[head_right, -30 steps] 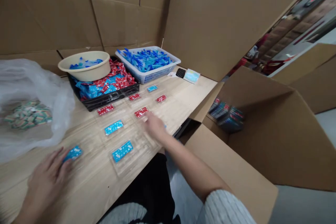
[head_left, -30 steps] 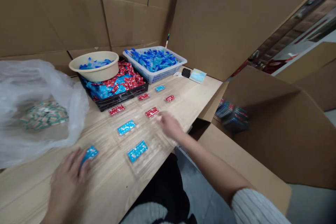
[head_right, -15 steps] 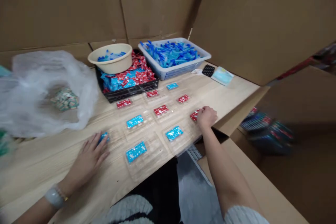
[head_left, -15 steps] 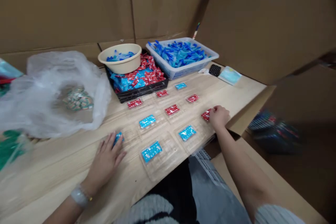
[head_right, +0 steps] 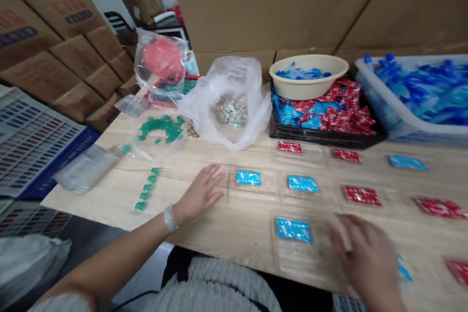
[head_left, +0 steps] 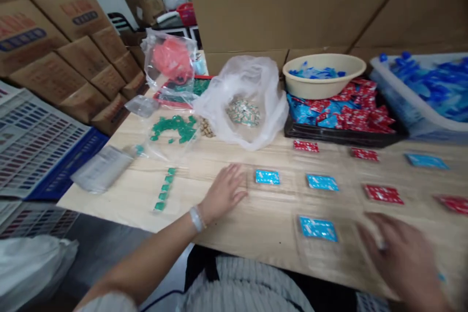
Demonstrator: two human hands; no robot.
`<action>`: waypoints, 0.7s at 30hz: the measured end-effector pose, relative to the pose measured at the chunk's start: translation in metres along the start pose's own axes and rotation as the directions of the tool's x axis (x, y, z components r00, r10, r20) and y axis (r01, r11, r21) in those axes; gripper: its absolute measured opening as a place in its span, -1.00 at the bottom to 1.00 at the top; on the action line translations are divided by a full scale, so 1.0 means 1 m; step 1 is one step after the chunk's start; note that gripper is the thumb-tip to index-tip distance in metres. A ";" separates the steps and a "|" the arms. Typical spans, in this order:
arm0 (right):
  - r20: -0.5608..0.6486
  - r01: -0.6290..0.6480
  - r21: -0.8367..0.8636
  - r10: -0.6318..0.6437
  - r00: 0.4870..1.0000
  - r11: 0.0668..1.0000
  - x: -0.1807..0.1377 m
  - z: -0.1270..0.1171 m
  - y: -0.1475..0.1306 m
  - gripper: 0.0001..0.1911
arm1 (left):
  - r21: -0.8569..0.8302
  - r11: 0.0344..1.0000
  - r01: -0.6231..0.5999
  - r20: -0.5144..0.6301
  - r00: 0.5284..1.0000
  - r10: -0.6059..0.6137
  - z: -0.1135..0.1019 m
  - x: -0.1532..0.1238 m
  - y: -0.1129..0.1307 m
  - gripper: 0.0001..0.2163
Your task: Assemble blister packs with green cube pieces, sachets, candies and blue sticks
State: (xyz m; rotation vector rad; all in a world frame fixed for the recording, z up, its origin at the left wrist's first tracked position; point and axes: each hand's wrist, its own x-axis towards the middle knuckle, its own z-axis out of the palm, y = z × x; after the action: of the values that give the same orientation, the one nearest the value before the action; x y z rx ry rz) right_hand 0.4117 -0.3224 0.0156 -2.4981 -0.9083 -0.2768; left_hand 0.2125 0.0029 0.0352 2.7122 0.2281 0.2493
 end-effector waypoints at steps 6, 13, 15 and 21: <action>0.291 0.347 0.226 -0.403 0.868 0.910 0.045 0.069 -0.140 -0.80 | -0.116 0.852 0.511 -0.322 0.792 -0.519 -0.061 -0.102 -0.093 -0.65; 0.354 0.536 0.328 -0.627 0.694 0.778 0.124 0.104 -0.256 -0.70 | -0.381 0.860 0.339 -0.327 0.821 -0.468 -0.074 -0.036 -0.099 -0.69; 0.369 0.568 0.291 -0.638 0.676 0.770 0.141 0.106 -0.258 -0.78 | -0.463 0.858 0.222 -0.314 0.864 -0.393 -0.072 0.006 -0.090 -0.71; 0.105 0.314 0.184 -0.336 0.936 0.931 0.215 0.084 -0.159 -0.79 | -0.378 0.923 -0.068 -0.212 0.977 -0.014 -0.065 0.137 -0.059 -0.71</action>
State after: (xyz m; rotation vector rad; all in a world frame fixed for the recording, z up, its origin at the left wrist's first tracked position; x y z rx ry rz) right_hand 0.4747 -0.0557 0.0716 -2.2277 -1.3487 -0.1319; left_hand 0.3250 0.1075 0.0889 2.2995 0.1796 0.5334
